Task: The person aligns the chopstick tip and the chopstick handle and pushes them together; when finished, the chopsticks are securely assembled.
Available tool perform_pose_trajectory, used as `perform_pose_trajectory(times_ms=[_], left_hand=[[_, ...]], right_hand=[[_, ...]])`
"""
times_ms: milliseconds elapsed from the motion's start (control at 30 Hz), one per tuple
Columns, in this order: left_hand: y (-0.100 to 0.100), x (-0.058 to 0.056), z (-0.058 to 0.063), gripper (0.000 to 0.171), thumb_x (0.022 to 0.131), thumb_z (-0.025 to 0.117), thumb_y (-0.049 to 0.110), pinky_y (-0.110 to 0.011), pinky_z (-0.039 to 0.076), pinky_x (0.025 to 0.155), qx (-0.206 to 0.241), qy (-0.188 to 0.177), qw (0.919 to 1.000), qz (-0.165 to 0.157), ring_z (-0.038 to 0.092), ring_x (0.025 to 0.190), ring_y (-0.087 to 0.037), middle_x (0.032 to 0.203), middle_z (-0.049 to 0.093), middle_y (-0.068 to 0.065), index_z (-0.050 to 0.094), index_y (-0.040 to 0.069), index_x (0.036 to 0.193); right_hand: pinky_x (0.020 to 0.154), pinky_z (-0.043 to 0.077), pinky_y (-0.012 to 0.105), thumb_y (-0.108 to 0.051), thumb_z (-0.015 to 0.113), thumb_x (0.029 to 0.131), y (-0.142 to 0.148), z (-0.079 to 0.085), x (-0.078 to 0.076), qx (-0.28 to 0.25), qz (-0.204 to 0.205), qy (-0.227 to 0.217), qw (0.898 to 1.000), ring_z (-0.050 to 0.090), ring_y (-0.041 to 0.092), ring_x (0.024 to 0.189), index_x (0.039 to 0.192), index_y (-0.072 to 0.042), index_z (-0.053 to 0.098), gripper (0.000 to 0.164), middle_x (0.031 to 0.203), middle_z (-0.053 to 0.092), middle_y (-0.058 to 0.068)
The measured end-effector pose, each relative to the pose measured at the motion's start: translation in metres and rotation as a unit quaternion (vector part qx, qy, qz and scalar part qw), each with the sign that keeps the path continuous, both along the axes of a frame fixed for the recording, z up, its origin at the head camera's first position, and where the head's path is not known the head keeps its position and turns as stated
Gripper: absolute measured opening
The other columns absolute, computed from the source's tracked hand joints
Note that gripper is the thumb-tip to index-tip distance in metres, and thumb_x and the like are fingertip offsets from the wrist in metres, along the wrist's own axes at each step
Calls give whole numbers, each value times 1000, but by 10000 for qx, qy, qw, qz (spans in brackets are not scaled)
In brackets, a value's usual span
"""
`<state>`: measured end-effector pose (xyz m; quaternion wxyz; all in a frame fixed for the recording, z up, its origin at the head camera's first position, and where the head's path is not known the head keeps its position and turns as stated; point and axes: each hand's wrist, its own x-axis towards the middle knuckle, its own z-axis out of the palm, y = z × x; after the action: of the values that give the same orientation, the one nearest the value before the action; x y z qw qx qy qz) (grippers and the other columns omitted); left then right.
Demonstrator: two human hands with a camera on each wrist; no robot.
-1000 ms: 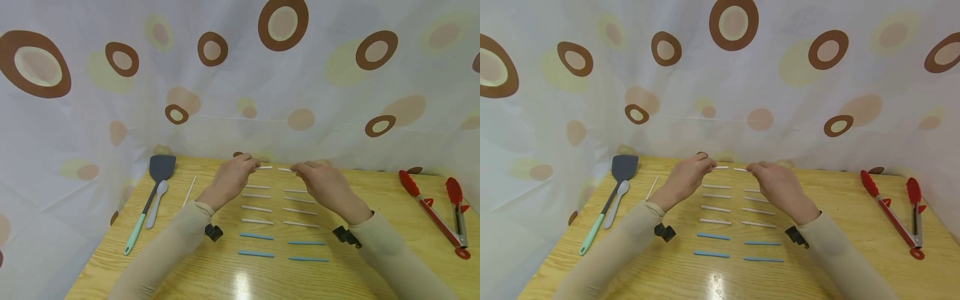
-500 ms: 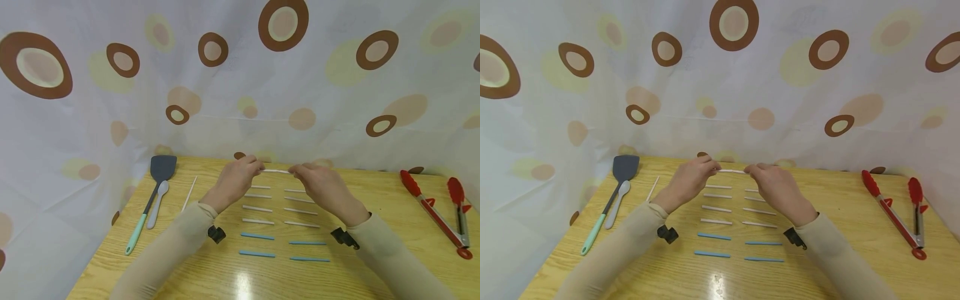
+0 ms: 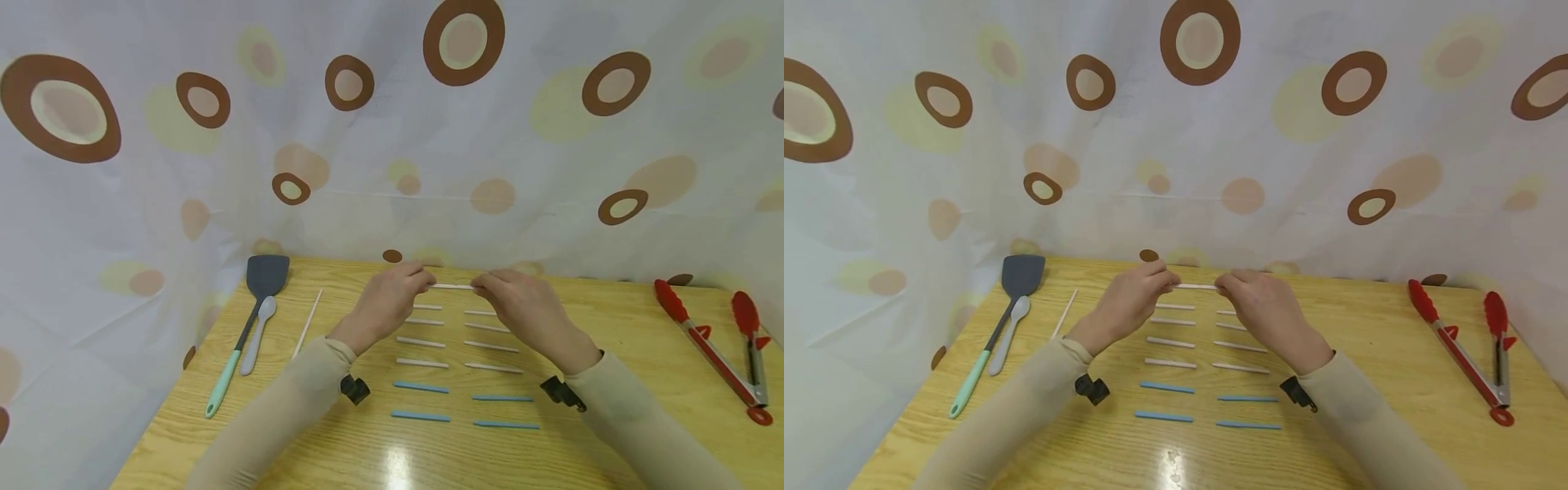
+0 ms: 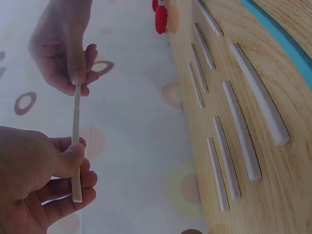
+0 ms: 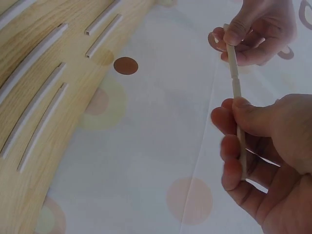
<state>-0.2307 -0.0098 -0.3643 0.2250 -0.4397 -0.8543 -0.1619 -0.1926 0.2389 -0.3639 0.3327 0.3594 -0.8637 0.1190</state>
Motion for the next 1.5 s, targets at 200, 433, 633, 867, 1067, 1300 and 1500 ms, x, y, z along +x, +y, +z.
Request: perform_pose_trajectory(times_ms=[200, 433, 633, 867, 1067, 1300, 1500], left_hand=[[-3, -2, 0, 12, 95, 66, 3, -23, 53, 67, 43, -15, 9997, -231, 63, 87, -16, 96, 61, -3, 72, 9, 104], [-9, -4, 4, 13, 94, 64, -3, -21, 50, 72, 152, -169, 9972, -712, 60, 81, -16, 93, 57, -6, 70, 3, 104], [-11, -5, 4, 13, 95, 62, -4, -20, 49, 74, 174, -275, 9953, -914, 59, 83, -16, 95, 57, -7, 70, 1, 104], [-10, -1, 9, 14, 95, 61, -7, -21, 50, 75, 185, -427, 9943, -959, 60, 83, -16, 94, 59, -9, 69, 0, 104], [-10, 0, 5, 14, 95, 60, -7, -20, 49, 73, 271, -382, 9936, -1032, 60, 81, -16, 92, 57, -9, 69, 1, 101], [-7, 0, 4, 17, 88, 66, -13, -19, 50, 71, 391, 113, 9944, -978, 60, 78, -16, 90, 57, -7, 71, 1, 98], [-4, 1, 4, 19, 87, 66, -15, -18, 50, 72, 341, 266, 9948, -919, 61, 79, -16, 90, 57, -7, 71, 0, 97]], right_hand=[[54, 54, 39, -38, 32, 107, -1, 1, 0, -72, 166, 84, 9998, 67, 26, 73, 98, -1, 70, 54, 85, 70, 9], [55, 54, 36, -33, 32, 108, -1, 1, -1, -134, 534, 6, 9985, 64, 25, 69, 100, 3, 70, 53, 83, 67, 10], [57, 55, 35, -25, 44, 106, 0, 0, -2, -168, 658, 25, 9977, 64, 24, 69, 100, 2, 70, 38, 82, 66, 10], [55, 55, 35, 8, 73, 84, -3, 1, -1, -252, 821, 84, 9963, 63, 23, 66, 99, 3, 70, 16, 79, 65, 10], [53, 53, 34, 15, 75, 77, -4, 0, 0, -312, 970, 140, 9947, 61, 22, 62, 98, 2, 69, 25, 77, 63, 9], [51, 52, 34, 10, 71, 86, -4, 0, -1, -377, 994, 223, 9941, 59, 21, 60, 99, 1, 70, 15, 75, 61, 9], [49, 52, 33, 19, 78, 70, -4, -2, -2, -384, 946, 345, 9942, 59, 21, 59, 99, 2, 70, 35, 74, 60, 9]])
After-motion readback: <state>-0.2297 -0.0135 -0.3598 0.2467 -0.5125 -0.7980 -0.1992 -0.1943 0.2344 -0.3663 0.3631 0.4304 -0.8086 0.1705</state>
